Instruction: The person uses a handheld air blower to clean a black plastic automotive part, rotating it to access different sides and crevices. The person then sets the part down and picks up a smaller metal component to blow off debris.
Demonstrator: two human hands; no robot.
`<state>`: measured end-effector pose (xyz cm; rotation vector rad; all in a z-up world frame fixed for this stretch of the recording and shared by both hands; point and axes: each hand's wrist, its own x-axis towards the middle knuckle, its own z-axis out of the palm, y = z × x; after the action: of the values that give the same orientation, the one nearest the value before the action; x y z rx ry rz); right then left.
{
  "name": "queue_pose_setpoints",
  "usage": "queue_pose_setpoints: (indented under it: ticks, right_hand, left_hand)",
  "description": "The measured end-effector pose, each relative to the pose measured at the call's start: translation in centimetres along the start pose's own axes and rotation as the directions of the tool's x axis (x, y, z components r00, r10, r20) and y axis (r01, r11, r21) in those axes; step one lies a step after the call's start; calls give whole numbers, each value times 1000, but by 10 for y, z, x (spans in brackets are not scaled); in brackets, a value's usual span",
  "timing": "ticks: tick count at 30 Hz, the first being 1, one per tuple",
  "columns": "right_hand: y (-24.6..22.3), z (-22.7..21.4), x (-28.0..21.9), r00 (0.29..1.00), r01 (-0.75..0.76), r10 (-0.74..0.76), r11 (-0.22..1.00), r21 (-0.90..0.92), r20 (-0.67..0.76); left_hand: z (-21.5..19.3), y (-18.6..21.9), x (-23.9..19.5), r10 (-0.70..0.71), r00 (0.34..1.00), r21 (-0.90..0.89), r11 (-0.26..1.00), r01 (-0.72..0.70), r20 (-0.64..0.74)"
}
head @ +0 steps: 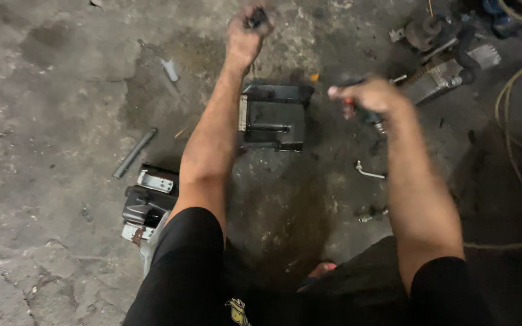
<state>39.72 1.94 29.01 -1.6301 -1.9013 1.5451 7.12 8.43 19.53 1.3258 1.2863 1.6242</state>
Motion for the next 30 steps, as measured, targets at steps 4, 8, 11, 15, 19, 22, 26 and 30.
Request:
queue_pose_setpoints:
  ticks: [4,8,11,15,19,22,26,30]
  right_hand:
    - [-35,-21,-34,973,211,-186,959,190,-140]
    - [-60,-24,-55,975,85,-93,995,-53,-200]
    - [-70,-19,-60,991,47,-52,998,-44,-124]
    - [-79,-12,-57,988,-82,42,956,-280,-147]
    - [-82,-5,-51,975,-101,45,962,-252,-217]
    - [-82,-2,-47,977,-108,56,962,-250,-205]
    - [-80,-1,-41,982,-94,49,965,-245,-184]
    - [-76,0,-37,980,-97,54,970,-222,-192]
  left_hand:
    - [-20,22,-13,189,940,321,905,-279,286]
    - [-22,28,-17,24,912,305,939,-162,410]
    - [-21,34,-23,30,890,299,936,-185,455]
    - [-15,46,-34,-35,883,375,912,-163,469]
    - [-13,52,-40,-44,877,379,911,-162,479]
    - [-13,50,-42,-89,881,422,897,-132,465]
    - [-14,46,-39,10,881,338,921,-192,473]
    - [-16,48,-40,-13,885,328,931,-159,466]
